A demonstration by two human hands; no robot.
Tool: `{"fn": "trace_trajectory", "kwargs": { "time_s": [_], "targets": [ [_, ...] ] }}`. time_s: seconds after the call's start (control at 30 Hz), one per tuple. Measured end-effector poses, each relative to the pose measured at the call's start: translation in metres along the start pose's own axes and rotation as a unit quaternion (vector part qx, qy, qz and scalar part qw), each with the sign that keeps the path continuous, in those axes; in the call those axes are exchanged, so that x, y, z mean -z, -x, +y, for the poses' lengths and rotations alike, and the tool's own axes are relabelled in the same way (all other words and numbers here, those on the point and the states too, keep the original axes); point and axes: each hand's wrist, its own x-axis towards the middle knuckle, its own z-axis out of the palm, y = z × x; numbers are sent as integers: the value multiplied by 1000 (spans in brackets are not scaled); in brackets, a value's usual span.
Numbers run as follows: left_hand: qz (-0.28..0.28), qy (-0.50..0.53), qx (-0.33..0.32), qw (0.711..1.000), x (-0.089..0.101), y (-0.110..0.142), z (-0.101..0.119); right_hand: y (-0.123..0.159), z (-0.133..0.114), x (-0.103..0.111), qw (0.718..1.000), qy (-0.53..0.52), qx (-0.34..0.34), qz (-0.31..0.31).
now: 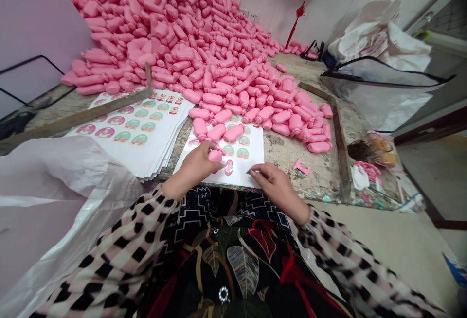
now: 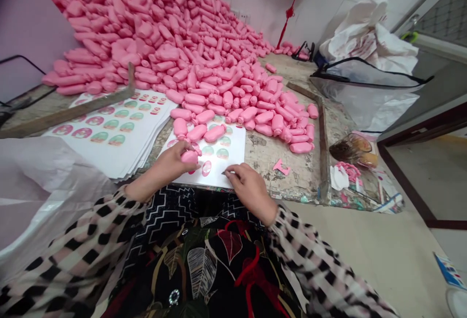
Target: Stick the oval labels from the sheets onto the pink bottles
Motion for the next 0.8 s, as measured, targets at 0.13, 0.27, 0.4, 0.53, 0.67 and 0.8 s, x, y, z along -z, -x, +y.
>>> {"fn": "trace_trajectory", "kwargs": {
  "time_s": [0.13,0.27,0.4,0.53,0.67,0.8],
  "targets": [
    [-11,133,29,991,5,26,-14,-22,-11,-23,991,130,2,22],
    [-6,89,1,996,0,48,-17,-27,-19,-29,975,223,-2,25],
    [-46,-36,-94,994,-13,58,-13,-29,-23,-27,961,277,6,8],
    [-96,-179,-143,969,-25,64,-13,-32,-24,-22,957,288,33,-8],
    [-99,-254,-154,950,-31,67,-15,-34,-22,-19,965,258,42,-21],
    [-92,-263,-162,947,-35,68,-16,-33,-19,-21,978,206,34,-25]
  ]
}}
